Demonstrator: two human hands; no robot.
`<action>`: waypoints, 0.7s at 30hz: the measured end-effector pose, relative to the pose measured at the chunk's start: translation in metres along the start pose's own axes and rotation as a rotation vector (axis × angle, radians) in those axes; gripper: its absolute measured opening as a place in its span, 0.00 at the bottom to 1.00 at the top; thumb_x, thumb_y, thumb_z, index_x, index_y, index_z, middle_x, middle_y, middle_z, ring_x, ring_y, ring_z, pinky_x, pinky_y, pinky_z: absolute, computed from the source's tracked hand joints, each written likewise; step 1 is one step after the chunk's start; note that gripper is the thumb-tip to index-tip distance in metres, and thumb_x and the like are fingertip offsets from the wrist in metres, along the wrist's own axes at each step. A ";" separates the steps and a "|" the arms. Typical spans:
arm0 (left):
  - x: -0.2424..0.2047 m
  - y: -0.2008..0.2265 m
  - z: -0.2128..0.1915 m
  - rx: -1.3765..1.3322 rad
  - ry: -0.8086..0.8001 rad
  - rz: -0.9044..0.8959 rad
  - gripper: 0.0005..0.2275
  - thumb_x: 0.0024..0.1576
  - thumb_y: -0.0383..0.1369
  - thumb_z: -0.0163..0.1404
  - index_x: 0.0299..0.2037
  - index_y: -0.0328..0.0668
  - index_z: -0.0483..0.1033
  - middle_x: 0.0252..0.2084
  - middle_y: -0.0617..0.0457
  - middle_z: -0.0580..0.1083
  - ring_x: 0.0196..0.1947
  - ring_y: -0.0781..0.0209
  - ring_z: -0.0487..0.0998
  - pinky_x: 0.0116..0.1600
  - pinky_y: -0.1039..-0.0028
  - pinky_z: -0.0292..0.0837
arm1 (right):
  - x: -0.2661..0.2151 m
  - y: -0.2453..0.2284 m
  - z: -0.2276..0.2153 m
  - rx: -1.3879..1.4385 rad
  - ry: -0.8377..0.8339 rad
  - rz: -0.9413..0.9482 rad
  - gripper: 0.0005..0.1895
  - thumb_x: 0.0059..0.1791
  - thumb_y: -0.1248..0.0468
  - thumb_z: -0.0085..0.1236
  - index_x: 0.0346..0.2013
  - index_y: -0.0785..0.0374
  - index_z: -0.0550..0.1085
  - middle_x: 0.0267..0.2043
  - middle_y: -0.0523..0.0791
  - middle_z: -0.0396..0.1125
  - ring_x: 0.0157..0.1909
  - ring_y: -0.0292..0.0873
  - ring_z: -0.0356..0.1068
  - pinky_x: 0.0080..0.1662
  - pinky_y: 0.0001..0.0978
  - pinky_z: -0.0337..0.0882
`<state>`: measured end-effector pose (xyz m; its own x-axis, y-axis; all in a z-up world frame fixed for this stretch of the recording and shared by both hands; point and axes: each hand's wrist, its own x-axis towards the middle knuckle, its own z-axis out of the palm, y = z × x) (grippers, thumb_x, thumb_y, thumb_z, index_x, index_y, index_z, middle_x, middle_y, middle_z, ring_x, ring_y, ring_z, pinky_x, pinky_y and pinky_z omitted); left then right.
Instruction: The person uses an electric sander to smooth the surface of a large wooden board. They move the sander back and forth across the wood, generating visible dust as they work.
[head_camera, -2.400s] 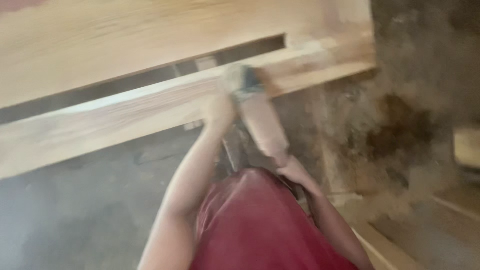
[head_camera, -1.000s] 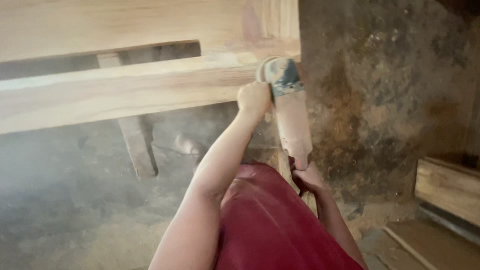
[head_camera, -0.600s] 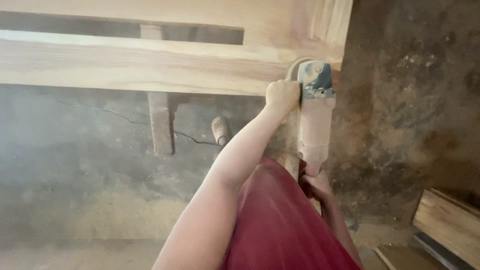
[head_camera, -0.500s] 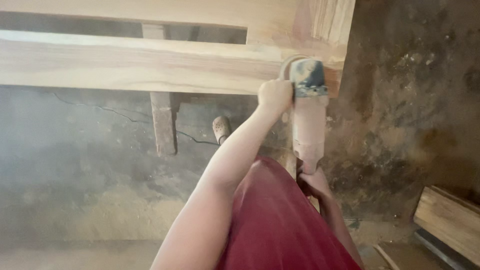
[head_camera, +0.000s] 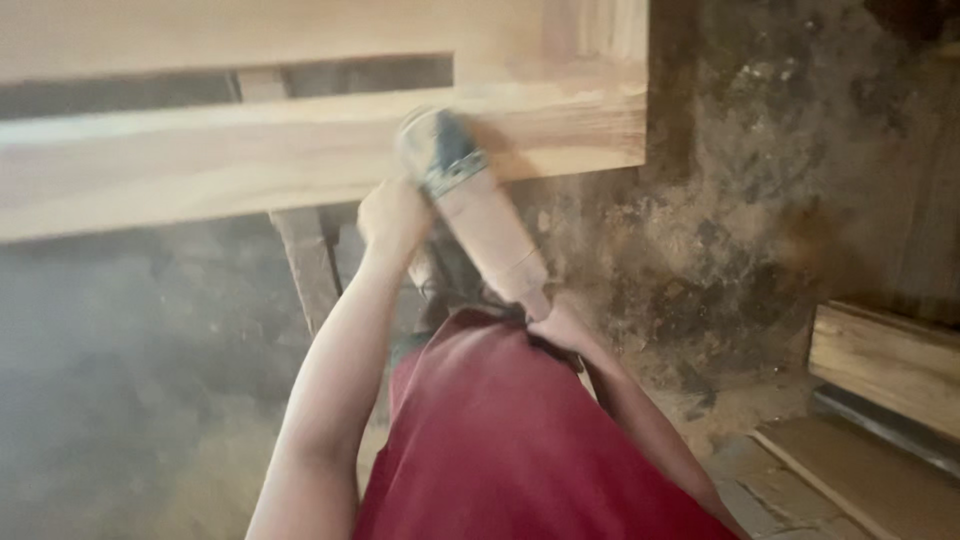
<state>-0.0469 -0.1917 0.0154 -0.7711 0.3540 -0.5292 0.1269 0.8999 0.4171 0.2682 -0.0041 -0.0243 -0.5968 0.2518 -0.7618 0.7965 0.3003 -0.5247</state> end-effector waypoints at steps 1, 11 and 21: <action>0.001 -0.002 -0.004 0.012 0.014 -0.004 0.08 0.53 0.32 0.51 0.33 0.39 0.83 0.35 0.36 0.80 0.38 0.38 0.83 0.43 0.53 0.78 | 0.001 -0.007 0.001 0.026 -0.034 -0.021 0.08 0.37 0.66 0.62 0.29 0.65 0.77 0.30 0.46 0.73 0.35 0.42 0.73 0.41 0.39 0.72; -0.006 0.080 0.043 0.059 0.027 0.129 0.09 0.53 0.34 0.51 0.29 0.39 0.83 0.33 0.38 0.80 0.35 0.40 0.83 0.41 0.54 0.79 | -0.040 0.017 -0.053 0.140 0.088 -0.039 0.07 0.36 0.69 0.59 0.28 0.64 0.75 0.26 0.44 0.71 0.30 0.40 0.70 0.35 0.37 0.70; 0.015 0.191 0.109 0.129 0.103 0.347 0.08 0.55 0.32 0.50 0.32 0.41 0.82 0.32 0.44 0.81 0.31 0.46 0.84 0.34 0.59 0.80 | -0.051 0.113 -0.109 0.255 0.125 0.194 0.15 0.35 0.66 0.63 0.34 0.67 0.76 0.28 0.47 0.72 0.27 0.41 0.72 0.30 0.36 0.71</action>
<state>0.0338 0.0130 0.0067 -0.7262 0.6220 -0.2927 0.4639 0.7577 0.4590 0.3780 0.1175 -0.0030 -0.4267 0.3973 -0.8125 0.8854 0.0004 -0.4648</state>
